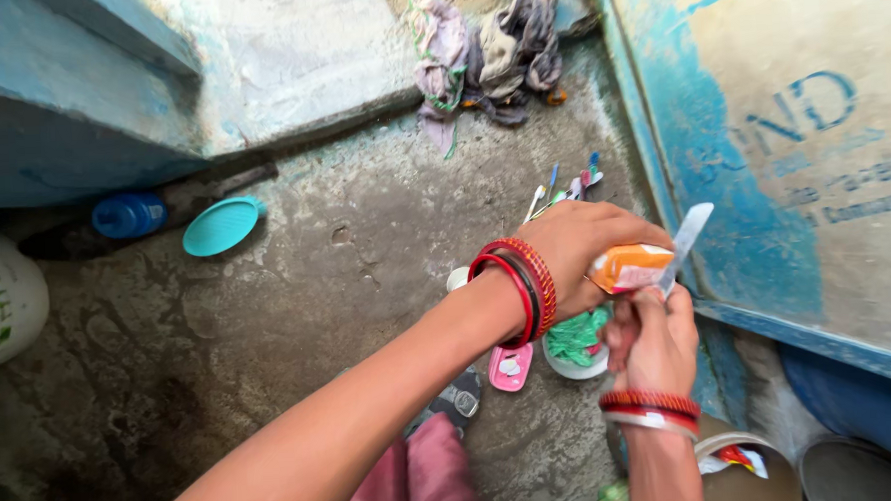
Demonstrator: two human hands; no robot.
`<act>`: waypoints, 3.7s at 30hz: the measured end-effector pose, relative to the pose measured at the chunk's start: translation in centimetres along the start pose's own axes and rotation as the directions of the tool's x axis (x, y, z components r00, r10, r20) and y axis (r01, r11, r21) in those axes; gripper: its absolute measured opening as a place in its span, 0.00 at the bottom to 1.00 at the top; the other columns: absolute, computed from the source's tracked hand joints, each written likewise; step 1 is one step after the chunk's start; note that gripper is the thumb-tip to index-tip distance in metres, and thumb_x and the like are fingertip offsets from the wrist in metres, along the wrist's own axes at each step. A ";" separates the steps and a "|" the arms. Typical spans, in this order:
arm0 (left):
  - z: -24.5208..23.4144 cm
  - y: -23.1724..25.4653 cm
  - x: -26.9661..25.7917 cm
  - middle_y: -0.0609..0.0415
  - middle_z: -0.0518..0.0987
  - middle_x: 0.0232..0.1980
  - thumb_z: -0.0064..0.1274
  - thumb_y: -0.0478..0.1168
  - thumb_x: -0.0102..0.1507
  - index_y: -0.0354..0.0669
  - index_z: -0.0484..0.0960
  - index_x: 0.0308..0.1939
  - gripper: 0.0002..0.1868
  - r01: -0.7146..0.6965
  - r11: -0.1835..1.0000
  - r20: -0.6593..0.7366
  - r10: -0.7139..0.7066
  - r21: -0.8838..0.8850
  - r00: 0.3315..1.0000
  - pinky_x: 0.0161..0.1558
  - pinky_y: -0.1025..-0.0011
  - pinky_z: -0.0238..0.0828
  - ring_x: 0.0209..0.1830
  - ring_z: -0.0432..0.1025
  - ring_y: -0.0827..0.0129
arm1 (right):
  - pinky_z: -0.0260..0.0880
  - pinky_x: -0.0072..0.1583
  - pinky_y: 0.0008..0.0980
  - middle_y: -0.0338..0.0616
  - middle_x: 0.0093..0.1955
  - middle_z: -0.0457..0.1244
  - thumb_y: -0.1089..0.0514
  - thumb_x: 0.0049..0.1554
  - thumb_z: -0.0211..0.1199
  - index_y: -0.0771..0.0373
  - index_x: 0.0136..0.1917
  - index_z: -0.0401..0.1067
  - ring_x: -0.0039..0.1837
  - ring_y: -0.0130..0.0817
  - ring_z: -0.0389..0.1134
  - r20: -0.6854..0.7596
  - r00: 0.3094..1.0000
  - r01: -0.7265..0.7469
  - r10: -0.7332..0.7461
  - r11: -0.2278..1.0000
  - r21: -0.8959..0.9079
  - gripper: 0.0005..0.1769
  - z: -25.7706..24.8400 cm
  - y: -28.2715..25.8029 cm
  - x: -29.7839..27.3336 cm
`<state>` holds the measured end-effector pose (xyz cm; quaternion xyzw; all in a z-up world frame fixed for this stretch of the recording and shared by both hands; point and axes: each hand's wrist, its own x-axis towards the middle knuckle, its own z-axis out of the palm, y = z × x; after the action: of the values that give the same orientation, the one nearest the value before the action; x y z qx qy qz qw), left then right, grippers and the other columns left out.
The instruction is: The person organizes bathroom supplies on the floor, including toothbrushes, a soap container, a scrub brush, and a wooden pestle. They place the soap container and pestle on a wall shelf, then put the scrub brush and several toothbrushes into a wall-mounted holder.
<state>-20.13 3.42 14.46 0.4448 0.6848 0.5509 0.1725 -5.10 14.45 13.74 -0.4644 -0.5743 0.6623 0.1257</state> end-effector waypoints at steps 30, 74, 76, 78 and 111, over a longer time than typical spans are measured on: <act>-3.7 -6.7 -8.2 0.57 0.86 0.44 0.63 0.34 0.50 0.50 0.87 0.44 0.18 0.488 0.861 0.018 -0.491 -0.141 0.871 0.49 0.72 0.76 0.44 0.81 0.70 | 0.67 0.38 0.28 0.39 0.35 0.71 0.51 0.60 0.60 0.59 0.62 0.75 0.34 0.24 0.66 0.154 0.987 0.081 0.051 0.667 -0.740 0.19 0.9 -7.2 -8.8; -1.5 -4.1 -6.5 0.47 0.83 0.50 0.73 0.38 0.47 0.44 0.71 0.61 0.40 0.277 0.936 -0.088 -0.301 -0.215 0.949 0.53 0.62 0.75 0.51 0.78 0.58 | 0.40 0.29 0.23 0.26 0.27 0.49 0.45 0.64 0.54 0.61 0.49 0.74 0.26 0.17 0.43 0.467 0.753 -0.209 0.464 0.841 -0.498 0.18 1.3 -6.5 -1.2; -0.1 -3.7 -7.2 0.43 0.81 0.50 0.74 0.40 0.47 0.45 0.66 0.62 0.43 0.344 0.932 -0.272 -0.362 -0.114 0.892 0.52 0.58 0.74 0.53 0.77 0.49 | 0.39 0.27 0.24 0.27 0.26 0.47 0.45 0.64 0.53 0.59 0.47 0.71 0.25 0.17 0.42 0.450 0.743 -0.278 0.494 0.841 -0.464 0.17 2.0 -6.3 -1.3; 1.8 -3.4 -7.1 0.41 0.80 0.47 0.74 0.40 0.47 0.45 0.65 0.58 0.42 0.475 0.875 -0.405 -0.469 -0.093 0.785 0.49 0.54 0.73 0.51 0.76 0.43 | 0.38 0.27 0.25 0.28 0.26 0.46 0.45 0.64 0.53 0.59 0.45 0.69 0.24 0.18 0.42 0.443 0.732 -0.342 0.517 0.842 -0.417 0.16 3.0 -5.9 -1.4; 2.0 -9.4 -7.2 0.40 0.76 0.46 0.68 0.35 0.51 0.39 0.66 0.53 0.32 0.356 0.934 -0.346 -0.335 -0.002 0.876 0.49 0.53 0.70 0.50 0.72 0.40 | 0.37 0.24 0.24 0.29 0.25 0.46 0.42 0.66 0.52 0.55 0.39 0.61 0.23 0.19 0.41 0.384 0.691 -0.583 0.612 0.786 -0.204 0.19 6.9 -3.3 0.2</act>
<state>-18.65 -1.12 3.47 0.2185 0.7893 0.5582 0.1330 -11.68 11.12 15.96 -0.4718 -0.4264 0.7329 -0.2419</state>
